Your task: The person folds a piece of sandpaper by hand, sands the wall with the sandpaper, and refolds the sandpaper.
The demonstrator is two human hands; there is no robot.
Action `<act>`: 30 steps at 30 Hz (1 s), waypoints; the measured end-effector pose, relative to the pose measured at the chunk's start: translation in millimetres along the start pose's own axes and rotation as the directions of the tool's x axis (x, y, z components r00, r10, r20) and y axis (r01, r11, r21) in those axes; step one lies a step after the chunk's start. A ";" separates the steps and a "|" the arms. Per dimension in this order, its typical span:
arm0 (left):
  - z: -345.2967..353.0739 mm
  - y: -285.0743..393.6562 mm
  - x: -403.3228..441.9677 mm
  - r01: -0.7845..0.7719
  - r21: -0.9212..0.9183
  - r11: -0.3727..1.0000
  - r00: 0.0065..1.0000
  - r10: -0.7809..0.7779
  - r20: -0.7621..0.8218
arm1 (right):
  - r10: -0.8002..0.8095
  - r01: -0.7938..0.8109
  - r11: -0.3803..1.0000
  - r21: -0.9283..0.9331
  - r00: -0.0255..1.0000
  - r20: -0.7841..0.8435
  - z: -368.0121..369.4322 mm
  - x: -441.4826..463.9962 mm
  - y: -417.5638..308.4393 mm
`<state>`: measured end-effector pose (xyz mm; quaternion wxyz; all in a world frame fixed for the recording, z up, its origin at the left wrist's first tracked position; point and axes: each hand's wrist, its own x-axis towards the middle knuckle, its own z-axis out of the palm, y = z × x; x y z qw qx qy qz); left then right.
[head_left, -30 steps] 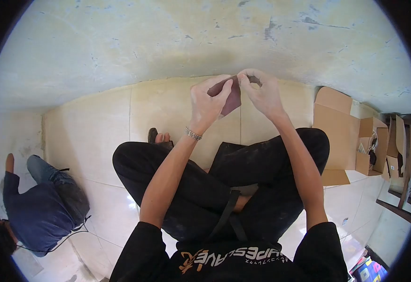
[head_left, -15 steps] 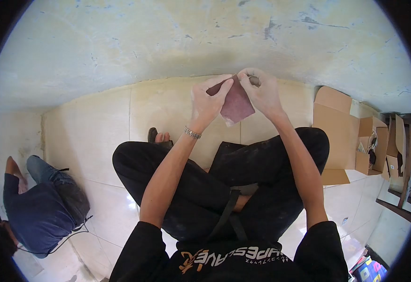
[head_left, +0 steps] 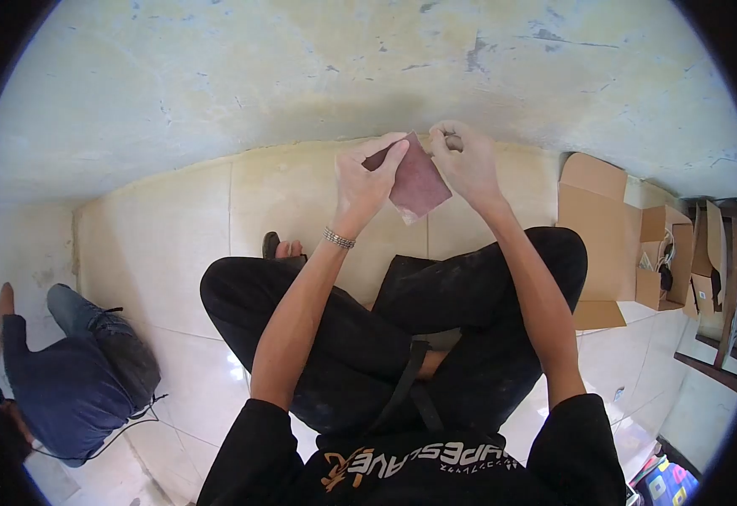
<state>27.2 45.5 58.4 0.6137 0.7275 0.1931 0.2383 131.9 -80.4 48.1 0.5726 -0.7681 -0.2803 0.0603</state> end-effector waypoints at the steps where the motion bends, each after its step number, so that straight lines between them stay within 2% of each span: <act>1: 0.0 -0.6 0.0 -0.007 0.007 1.000 1.000 0.007 -0.008 | -0.026 0.026 1.000 -0.013 1.000 -0.005 0.3 -0.1 -0.2; 2: -0.4 -0.3 -0.2 -0.027 0.016 1.000 0.999 0.027 -0.019 | -0.050 0.050 0.998 -0.026 0.999 -0.011 0.8 -0.3 -0.3; 5: -2.3 1.5 0.4 -0.071 0.043 0.997 0.996 0.073 -0.042 | 0.017 -0.020 0.996 -0.091 0.999 -0.035 -2.1 2.7 1.2; 11: -4.6 -2.0 3.6 -0.118 0.094 0.989 0.991 0.123 -0.050 | 0.056 -0.060 0.995 -0.076 0.997 -0.053 1.1 4.7 12.3; 14: -4.0 -2.1 3.3 -0.143 0.113 0.983 0.986 0.151 -0.072 | 0.193 -0.187 0.959 0.212 0.981 -0.011 0.4 8.6 11.0; 17: -2.5 -1.5 4.0 -0.164 0.101 0.981 0.981 0.173 -0.093 | 0.386 -0.417 0.753 0.509 0.907 0.171 -6.1 6.5 -1.8; 20: -3.8 -1.2 3.6 -0.173 0.114 0.978 0.980 0.182 -0.076 | 0.388 -0.483 0.718 0.502 0.875 0.289 -12.4 9.6 1.6; 23: -3.6 2.3 3.8 -0.187 0.118 0.975 0.979 0.195 -0.060 | 0.412 -0.574 0.509 0.641 0.817 0.404 -19.3 8.7 -6.8; 26: -3.5 8.5 1.5 -0.186 0.106 0.977 0.981 0.191 -0.032 | 0.368 -0.567 0.514 0.644 0.824 0.432 -15.1 8.0 -0.4; 30: -6.4 9.0 2.6 -0.194 0.111 0.975 0.978 0.201 -0.057 | 0.432 -0.506 0.601 0.619 0.857 0.281 -17.1 14.3 11.6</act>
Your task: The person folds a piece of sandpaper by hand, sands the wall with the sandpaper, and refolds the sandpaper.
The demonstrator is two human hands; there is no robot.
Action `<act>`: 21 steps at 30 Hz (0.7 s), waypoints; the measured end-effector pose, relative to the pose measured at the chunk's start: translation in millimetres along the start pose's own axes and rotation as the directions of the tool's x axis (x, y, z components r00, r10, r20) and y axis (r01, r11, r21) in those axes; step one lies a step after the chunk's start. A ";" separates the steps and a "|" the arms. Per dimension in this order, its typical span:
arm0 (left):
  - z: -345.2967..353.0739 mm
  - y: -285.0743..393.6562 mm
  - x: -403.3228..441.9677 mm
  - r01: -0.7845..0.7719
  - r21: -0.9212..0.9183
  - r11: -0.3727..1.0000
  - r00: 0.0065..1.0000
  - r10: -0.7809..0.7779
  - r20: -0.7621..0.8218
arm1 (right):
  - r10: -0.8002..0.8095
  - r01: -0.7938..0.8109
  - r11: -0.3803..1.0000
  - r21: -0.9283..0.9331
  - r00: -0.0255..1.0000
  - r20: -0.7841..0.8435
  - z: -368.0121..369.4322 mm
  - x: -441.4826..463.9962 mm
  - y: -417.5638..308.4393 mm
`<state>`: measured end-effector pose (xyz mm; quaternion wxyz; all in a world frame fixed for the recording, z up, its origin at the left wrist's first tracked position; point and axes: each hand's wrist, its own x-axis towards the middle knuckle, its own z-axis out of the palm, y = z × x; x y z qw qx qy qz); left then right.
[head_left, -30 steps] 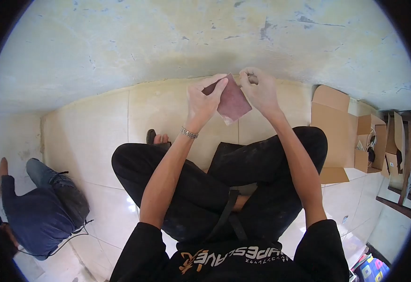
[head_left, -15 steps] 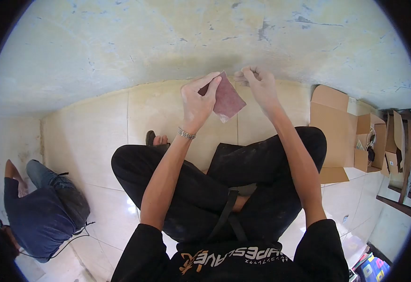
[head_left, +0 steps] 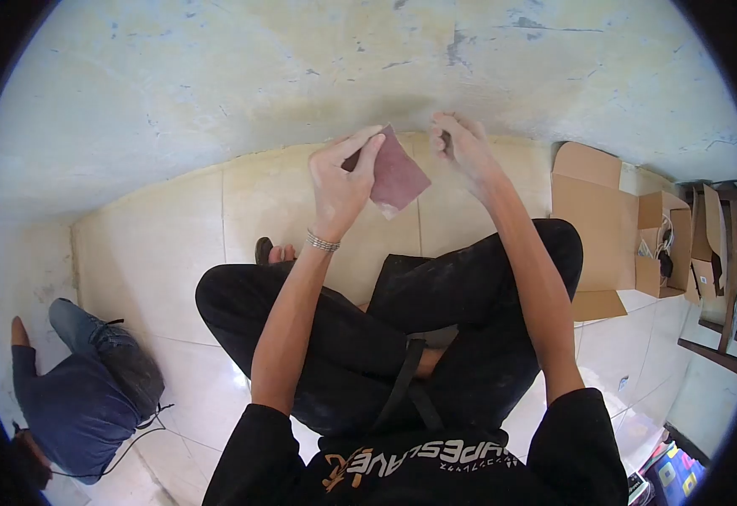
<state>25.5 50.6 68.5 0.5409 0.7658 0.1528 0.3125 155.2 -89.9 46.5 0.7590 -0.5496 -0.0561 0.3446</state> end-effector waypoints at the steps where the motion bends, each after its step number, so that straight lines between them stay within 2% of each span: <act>1: -2.3 -1.8 1.5 0.004 -0.008 1.000 1.000 -0.004 -0.020 | -0.035 0.034 0.999 -0.035 0.999 -0.021 -8.4 5.0 -3.1; 5: -9.7 -3.8 5.5 -0.006 0.011 1.000 1.000 0.006 -0.026 | -0.100 0.087 0.991 -0.098 0.986 -0.132 -20.8 11.2 -13.4; 7: -9.2 -5.2 5.6 -0.028 0.015 1.000 0.999 0.028 -0.029 | -0.119 0.103 0.987 -0.122 0.984 -0.130 -22.2 12.2 -13.3; 11: -6.0 -3.0 4.3 -0.006 -0.013 1.000 0.998 0.005 -0.066 | -0.069 0.062 0.981 -0.184 0.997 -0.029 -21.6 9.8 -13.5; 14: -5.9 -1.4 4.4 0.057 -0.085 0.995 0.994 -0.065 -0.086 | -0.055 0.061 0.990 -0.131 0.997 0.049 -13.7 5.8 -10.7; 16: -6.7 2.0 4.3 0.127 -0.136 0.983 0.986 -0.140 -0.090 | -0.118 0.133 0.968 -0.211 0.990 0.081 -8.2 0.0 -12.2; 17: -6.8 1.8 4.5 0.117 -0.140 0.983 0.987 -0.130 -0.092 | -0.149 0.169 0.953 -0.250 0.984 0.100 -5.6 -2.1 -13.3; 21: -4.9 -1.6 5.0 0.113 -0.193 0.975 0.986 -0.134 -0.099 | -0.184 0.180 0.919 -0.351 0.983 0.021 -3.2 -1.7 -12.3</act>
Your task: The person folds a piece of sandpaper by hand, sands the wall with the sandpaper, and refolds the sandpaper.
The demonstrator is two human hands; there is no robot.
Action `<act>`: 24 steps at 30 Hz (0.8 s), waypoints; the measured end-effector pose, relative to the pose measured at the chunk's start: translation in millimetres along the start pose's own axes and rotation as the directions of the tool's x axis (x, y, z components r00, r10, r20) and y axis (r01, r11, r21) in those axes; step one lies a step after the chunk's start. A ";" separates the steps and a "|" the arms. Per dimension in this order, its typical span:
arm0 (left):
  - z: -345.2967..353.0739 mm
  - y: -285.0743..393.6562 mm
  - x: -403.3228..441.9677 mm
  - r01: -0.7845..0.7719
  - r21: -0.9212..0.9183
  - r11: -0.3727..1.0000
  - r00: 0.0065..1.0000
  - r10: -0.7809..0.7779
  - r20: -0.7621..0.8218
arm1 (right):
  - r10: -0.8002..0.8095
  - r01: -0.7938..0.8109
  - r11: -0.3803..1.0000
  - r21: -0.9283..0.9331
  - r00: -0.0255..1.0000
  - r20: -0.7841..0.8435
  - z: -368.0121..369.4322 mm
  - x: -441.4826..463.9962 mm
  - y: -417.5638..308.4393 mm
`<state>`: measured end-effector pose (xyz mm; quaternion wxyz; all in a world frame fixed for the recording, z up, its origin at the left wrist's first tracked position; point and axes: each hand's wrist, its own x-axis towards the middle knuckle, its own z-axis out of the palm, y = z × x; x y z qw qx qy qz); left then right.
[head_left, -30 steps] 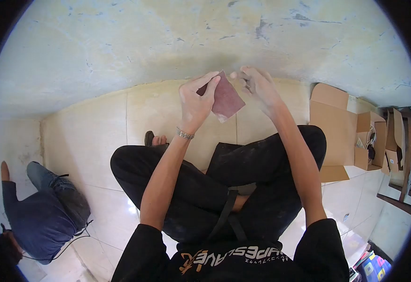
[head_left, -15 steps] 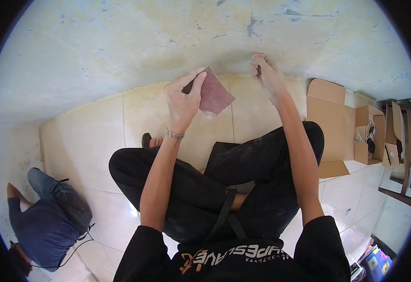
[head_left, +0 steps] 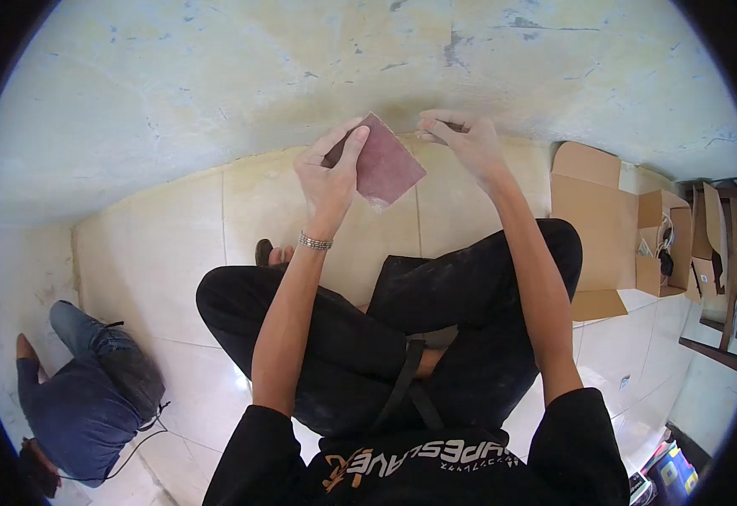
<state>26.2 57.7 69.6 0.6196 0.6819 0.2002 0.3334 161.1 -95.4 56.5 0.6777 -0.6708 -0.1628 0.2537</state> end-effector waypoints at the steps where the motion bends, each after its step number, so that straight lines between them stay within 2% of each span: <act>1: 0.3 -1.6 -0.2 0.013 -0.021 1.000 1.000 -0.013 -0.002 | -0.019 0.019 1.000 0.002 1.000 -0.008 -0.7 1.4 2.5; 2: 0.5 -1.0 -0.3 0.023 -0.034 0.999 1.000 -0.023 0.007 | -0.038 0.038 0.999 0.003 0.999 -0.016 0.0 1.9 2.5; 5: -0.1 1.3 -1.0 0.051 -0.054 0.997 0.998 -0.049 0.038 | -0.118 0.104 0.984 -0.147 0.989 -0.092 2.1 1.1 2.1; 8: -0.4 4.5 -1.8 0.069 -0.058 0.996 0.995 -0.065 0.079 | -0.204 0.163 0.928 -0.336 0.975 -0.092 2.4 -1.8 -0.8; 11: 0.6 6.1 -2.6 0.063 -0.083 0.995 0.993 -0.054 0.105 | -0.243 0.204 0.938 -0.282 0.964 -0.112 2.9 -0.3 -0.2; 17: 1.8 1.6 -0.9 0.088 -0.035 0.995 0.996 -0.087 0.019 | -0.053 0.039 0.994 -0.098 0.987 -0.153 5.3 -4.0 -16.0; 20: 2.3 0.9 -0.3 0.108 -0.045 0.993 0.994 -0.109 -0.022 | -0.043 0.049 0.997 0.056 0.993 -0.109 3.0 -1.1 -10.9; 24: 1.6 0.4 0.6 0.119 -0.009 0.993 0.992 -0.119 -0.039 | -0.026 0.033 0.997 0.074 0.995 -0.101 0.5 0.6 -8.7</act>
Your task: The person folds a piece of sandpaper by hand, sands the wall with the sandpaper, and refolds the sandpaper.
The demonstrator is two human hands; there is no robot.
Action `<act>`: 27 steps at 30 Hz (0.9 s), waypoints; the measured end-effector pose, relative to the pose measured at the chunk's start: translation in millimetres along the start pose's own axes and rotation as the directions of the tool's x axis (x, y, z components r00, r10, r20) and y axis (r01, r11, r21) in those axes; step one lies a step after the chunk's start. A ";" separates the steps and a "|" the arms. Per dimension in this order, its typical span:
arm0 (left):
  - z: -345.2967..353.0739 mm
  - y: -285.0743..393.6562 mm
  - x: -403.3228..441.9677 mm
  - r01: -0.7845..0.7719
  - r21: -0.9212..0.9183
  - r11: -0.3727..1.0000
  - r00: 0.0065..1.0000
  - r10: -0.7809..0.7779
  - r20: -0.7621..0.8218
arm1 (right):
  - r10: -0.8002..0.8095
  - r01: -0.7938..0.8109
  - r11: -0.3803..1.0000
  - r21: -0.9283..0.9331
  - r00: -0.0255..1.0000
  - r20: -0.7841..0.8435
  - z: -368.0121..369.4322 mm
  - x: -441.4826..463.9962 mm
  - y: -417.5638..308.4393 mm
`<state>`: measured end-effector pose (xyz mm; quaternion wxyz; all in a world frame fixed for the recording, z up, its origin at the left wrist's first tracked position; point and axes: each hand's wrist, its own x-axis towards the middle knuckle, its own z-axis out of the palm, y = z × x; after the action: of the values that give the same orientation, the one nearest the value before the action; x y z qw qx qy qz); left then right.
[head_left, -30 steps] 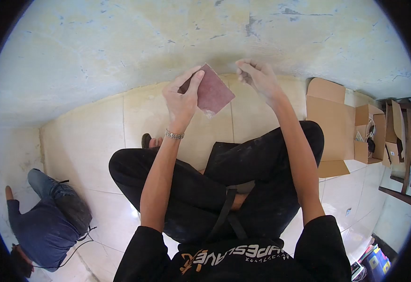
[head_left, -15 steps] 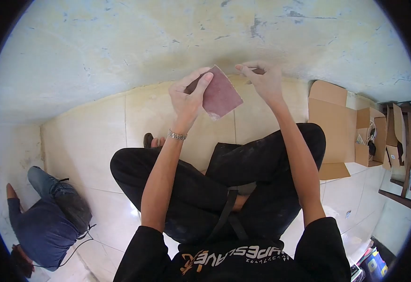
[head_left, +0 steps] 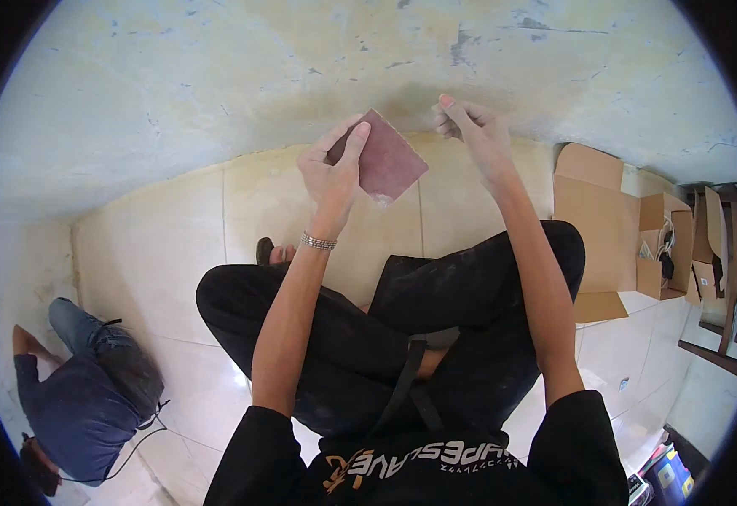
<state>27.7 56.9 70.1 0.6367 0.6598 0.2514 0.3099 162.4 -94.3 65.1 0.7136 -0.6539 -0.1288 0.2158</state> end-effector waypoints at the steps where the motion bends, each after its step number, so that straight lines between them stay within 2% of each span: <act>1: -0.6 0.0 0.2 0.009 0.014 1.000 1.000 -0.009 0.000 | 0.005 -0.005 1.000 -0.013 1.000 -0.005 0.3 0.1 -0.4; 8: 1.0 -1.7 -0.5 -0.023 -0.029 0.999 1.000 0.023 -0.003 | 0.023 -0.024 0.998 -0.056 1.000 -0.020 0.9 0.2 -1.0; 11: 0.3 -2.1 -0.5 -0.012 -0.032 0.999 1.000 0.012 0.003 | -0.017 -0.002 0.989 -0.146 0.992 -0.127 5.6 -2.1 -5.3; 14: -0.6 -0.2 -1.0 0.019 -0.050 0.999 1.000 -0.018 0.020 | -0.040 0.001 0.974 -0.226 0.985 -0.166 0.0 4.3 4.4; 17: -1.7 1.0 -1.2 0.067 -0.105 0.992 0.997 -0.063 0.040 | -0.112 0.049 0.940 -0.338 0.979 -0.171 -3.8 7.0 11.1; 20: -1.7 4.9 -2.2 0.104 -0.184 0.977 0.994 -0.096 0.048 | -0.329 0.214 0.808 -0.549 0.937 -0.119 -3.2 2.5 9.4; 23: -1.6 2.8 -1.3 0.103 -0.245 0.964 0.995 -0.096 0.039 | -0.036 0.011 0.949 -0.314 0.996 -0.076 -0.3 -3.7 -4.5; 24: -1.2 2.7 -1.2 0.110 -0.262 0.959 0.994 -0.105 0.033 | 0.050 -0.038 0.984 -0.173 0.997 0.067 -1.1 -5.3 -7.0; 26: -0.8 2.6 -1.7 0.106 -0.277 0.955 0.994 -0.106 0.016 | 0.150 -0.196 0.977 0.087 0.917 0.371 -2.7 -9.8 -12.6; 27: -0.6 3.4 -1.8 0.094 -0.275 0.957 0.995 -0.097 0.005 | 0.159 -0.176 0.984 -0.003 0.883 0.441 -2.4 -13.6 -17.3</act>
<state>25.9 55.7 73.3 0.7353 0.5507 0.2403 0.3137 154.1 -103.8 83.3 0.6567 -0.5837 -0.2257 0.4209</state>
